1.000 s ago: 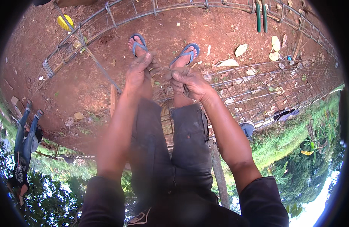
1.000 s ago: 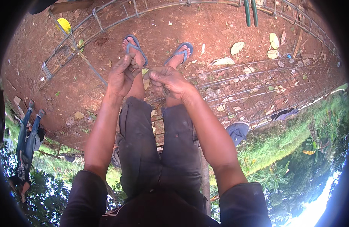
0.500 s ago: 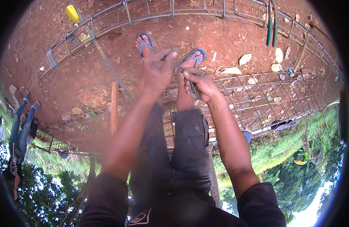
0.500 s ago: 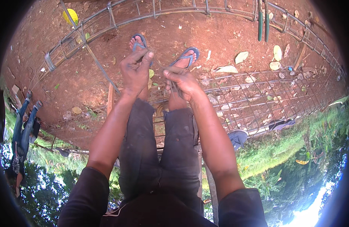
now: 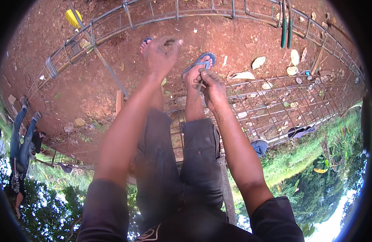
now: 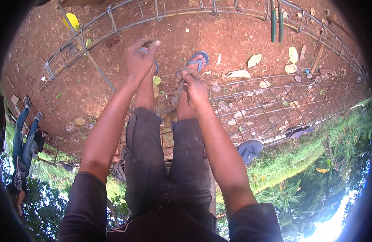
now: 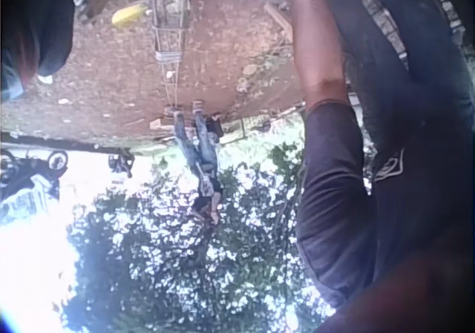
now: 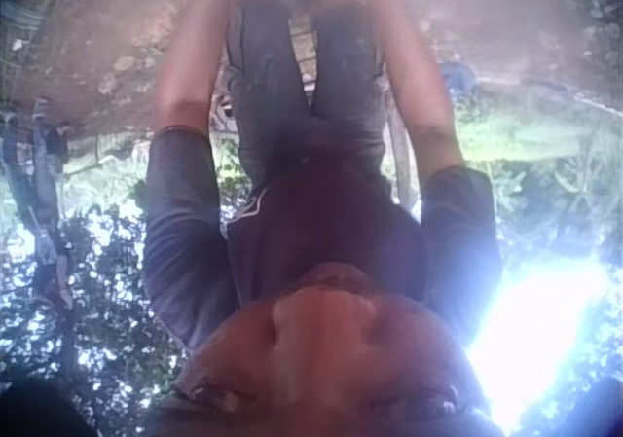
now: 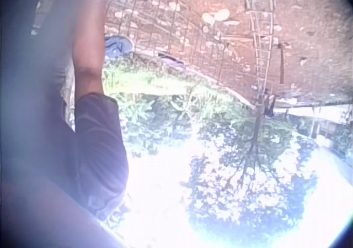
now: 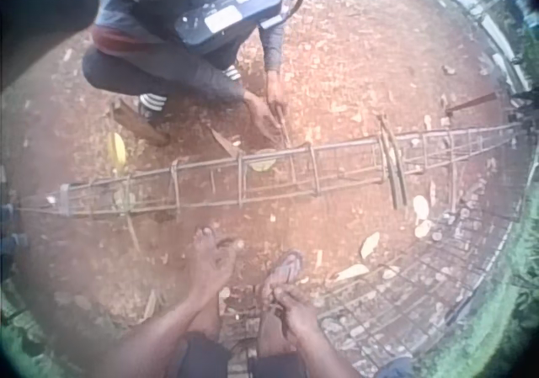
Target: The person assembles a metal frame structure on the ground using pliers to bend and secure wire ties at intersections. They repeatedly position the frame, wrap wire, and tighten connections while another person works nearby.
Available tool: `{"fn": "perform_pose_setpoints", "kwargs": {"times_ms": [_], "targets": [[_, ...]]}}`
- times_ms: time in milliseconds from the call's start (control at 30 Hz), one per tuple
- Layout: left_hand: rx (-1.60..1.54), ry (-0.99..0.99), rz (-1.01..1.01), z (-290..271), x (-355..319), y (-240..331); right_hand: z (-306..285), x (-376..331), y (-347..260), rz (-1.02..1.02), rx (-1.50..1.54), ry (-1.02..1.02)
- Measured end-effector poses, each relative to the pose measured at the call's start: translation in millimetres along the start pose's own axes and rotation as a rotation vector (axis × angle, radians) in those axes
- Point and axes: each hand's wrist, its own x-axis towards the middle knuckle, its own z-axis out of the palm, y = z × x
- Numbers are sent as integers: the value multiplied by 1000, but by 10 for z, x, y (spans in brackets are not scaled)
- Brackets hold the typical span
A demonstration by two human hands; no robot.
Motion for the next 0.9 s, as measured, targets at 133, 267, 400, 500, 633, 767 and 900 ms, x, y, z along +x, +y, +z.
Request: {"fn": "perform_pose_setpoints", "kwargs": {"times_ms": [133,267,400,500,633,767,900], "targets": [[374,183,300,52,573,-249,-259,132,21,22,-154,96],[331,-194,175,106,845,-306,-418,251,94,-34,-358,67],[362,-215,52,134,832,-197,-420,409,89,-117,-400,85],[345,-254,-58,139,832,-141,-319,594,17,-175,-460,90],[349,-391,-45,110,993,-155,-143,941,-226,-99,-516,46],[538,-530,61,125,1155,-184,44,1258,-397,-134,-633,28],[630,-581,58,175,1179,-97,120,1450,-440,-221,-680,26]]}}
